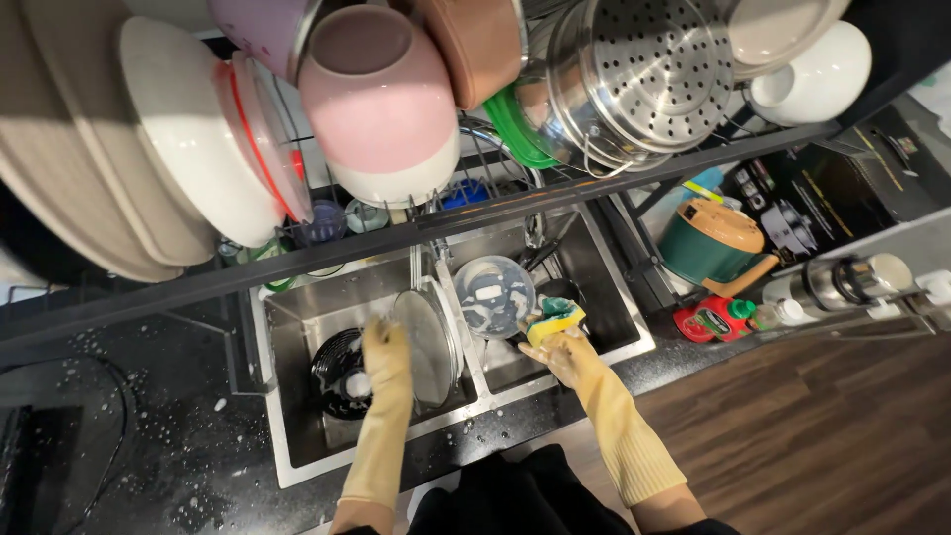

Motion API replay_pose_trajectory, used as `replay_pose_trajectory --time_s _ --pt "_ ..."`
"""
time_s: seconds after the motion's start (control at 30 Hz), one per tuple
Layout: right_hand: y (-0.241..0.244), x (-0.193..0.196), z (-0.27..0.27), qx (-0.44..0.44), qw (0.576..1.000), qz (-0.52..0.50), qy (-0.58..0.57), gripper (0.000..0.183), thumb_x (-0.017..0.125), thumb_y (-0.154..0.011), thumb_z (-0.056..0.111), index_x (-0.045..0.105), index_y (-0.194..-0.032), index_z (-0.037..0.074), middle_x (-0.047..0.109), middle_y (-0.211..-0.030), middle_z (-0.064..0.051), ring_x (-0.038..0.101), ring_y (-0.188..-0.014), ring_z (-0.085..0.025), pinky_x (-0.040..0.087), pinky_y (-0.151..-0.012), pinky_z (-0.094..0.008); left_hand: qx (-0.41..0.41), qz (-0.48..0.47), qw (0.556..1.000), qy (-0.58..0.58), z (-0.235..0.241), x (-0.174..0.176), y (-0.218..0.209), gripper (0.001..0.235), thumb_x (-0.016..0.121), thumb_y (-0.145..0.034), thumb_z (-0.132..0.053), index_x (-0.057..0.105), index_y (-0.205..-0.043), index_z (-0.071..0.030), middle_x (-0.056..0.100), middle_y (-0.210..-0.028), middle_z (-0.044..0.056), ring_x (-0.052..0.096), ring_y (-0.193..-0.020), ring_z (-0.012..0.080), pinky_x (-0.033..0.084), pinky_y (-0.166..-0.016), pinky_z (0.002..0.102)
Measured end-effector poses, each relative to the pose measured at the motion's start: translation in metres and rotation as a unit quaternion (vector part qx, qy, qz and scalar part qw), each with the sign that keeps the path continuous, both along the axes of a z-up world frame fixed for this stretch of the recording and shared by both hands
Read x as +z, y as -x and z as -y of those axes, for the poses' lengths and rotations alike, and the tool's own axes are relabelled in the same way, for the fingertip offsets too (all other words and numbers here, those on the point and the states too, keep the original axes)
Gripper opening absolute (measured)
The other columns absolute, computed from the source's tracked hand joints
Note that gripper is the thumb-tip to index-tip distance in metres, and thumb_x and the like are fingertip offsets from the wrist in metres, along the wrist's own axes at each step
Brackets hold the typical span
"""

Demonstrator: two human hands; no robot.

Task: The person washes a black bowl and a pair of metal tongs in a kitchen sink using a yellow sponge and soap. They scrub the items thoroughly, rinse them under running water, and place the cleaned bowl into the sink basin.

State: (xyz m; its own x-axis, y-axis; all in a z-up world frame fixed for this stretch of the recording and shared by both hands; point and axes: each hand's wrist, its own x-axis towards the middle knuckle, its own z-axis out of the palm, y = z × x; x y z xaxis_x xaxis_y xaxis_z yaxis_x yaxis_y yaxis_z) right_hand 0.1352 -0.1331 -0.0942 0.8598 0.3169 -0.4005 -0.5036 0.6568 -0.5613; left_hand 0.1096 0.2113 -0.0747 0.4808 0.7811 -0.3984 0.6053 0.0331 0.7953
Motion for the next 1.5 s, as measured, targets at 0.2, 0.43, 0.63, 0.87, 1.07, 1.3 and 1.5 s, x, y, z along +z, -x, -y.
replay_pose_trajectory --time_s 0.2,0.43,0.63,0.87,1.07,1.3,1.5 --pt "-0.018 0.067 -0.031 0.004 0.996 -0.084 -0.041 0.038 0.054 -0.084 -0.017 0.066 -0.114 0.003 0.070 -0.116 -0.018 0.054 -0.133 -0.050 0.033 -0.112 -0.080 -0.235 0.197 0.947 -0.098 0.065 0.202 -0.002 0.039 0.053 -0.101 -0.015 0.060 -0.136 0.002 0.066 -0.126 0.030 0.061 -0.120 0.0443 0.049 -0.104 0.053" --pt "-0.070 0.054 -0.028 0.052 0.981 -0.175 -0.065 0.039 0.048 -0.085 -0.013 0.063 -0.116 0.004 0.066 -0.131 -0.021 0.050 -0.136 -0.050 0.032 -0.117 -0.070 -0.269 0.165 0.937 -0.150 0.085 0.172 -0.050 0.037 0.057 -0.099 -0.027 0.066 -0.130 -0.011 0.069 -0.128 0.017 0.063 -0.120 0.0350 0.050 -0.105 0.047" --pt "-0.113 0.092 -0.039 0.150 0.952 -0.264 -0.036 0.025 0.054 -0.088 0.002 0.067 -0.108 0.009 0.070 -0.120 -0.018 0.058 -0.127 -0.045 0.049 -0.108 -0.047 -0.241 0.063 0.962 -0.116 0.101 0.176 -0.058 0.034 0.057 -0.097 -0.040 0.070 -0.124 -0.024 0.071 -0.130 0.001 0.063 -0.124 0.0220 0.049 -0.110 0.037" --pt "-0.122 0.117 -0.034 0.324 0.892 -0.257 -0.180 0.021 0.057 -0.084 0.009 0.055 -0.067 0.021 0.070 -0.087 0.002 0.063 -0.118 -0.027 0.052 -0.076 -0.040 -0.140 0.222 0.905 -0.336 0.135 0.107 -0.063 0.032 0.067 -0.095 -0.024 0.071 -0.126 -0.017 0.071 -0.124 0.012 0.063 -0.123 0.0325 0.048 -0.107 0.042" --pt "-0.139 0.040 -0.016 0.339 0.848 -0.323 -0.250 0.019 0.046 -0.099 0.010 0.050 -0.080 0.014 0.060 -0.085 -0.001 0.063 -0.112 -0.021 0.054 -0.087 -0.033 -0.125 -0.017 0.985 0.119 0.170 0.052 -0.091 0.049 0.070 -0.075 -0.077 0.074 -0.106 -0.040 0.078 -0.097 -0.006 0.076 -0.073 0.0197 0.062 -0.070 0.033" --pt "-0.151 -0.011 -0.003 0.338 0.891 -0.299 -0.052 0.019 0.061 -0.095 0.021 0.062 -0.098 0.002 0.070 -0.109 -0.021 0.062 -0.118 -0.047 0.056 -0.093 -0.051 -0.116 0.008 0.984 0.137 0.198 0.001 -0.110 0.025 0.079 -0.078 -0.050 0.077 -0.099 -0.037 0.078 -0.093 -0.004 0.075 -0.097 0.0213 0.057 -0.087 0.035" --pt "-0.152 0.039 -0.014 0.285 0.934 -0.177 0.118 0.053 0.069 -0.086 0.050 0.066 -0.127 0.017 0.065 -0.133 -0.011 0.059 -0.118 -0.058 0.050 -0.097 -0.075 -0.103 -0.074 0.991 0.045 0.191 0.045 -0.098 0.026 0.076 -0.072 -0.064 0.071 -0.094 -0.052 0.074 -0.090 -0.020 0.072 -0.101 0.0116 0.054 -0.098 0.026"
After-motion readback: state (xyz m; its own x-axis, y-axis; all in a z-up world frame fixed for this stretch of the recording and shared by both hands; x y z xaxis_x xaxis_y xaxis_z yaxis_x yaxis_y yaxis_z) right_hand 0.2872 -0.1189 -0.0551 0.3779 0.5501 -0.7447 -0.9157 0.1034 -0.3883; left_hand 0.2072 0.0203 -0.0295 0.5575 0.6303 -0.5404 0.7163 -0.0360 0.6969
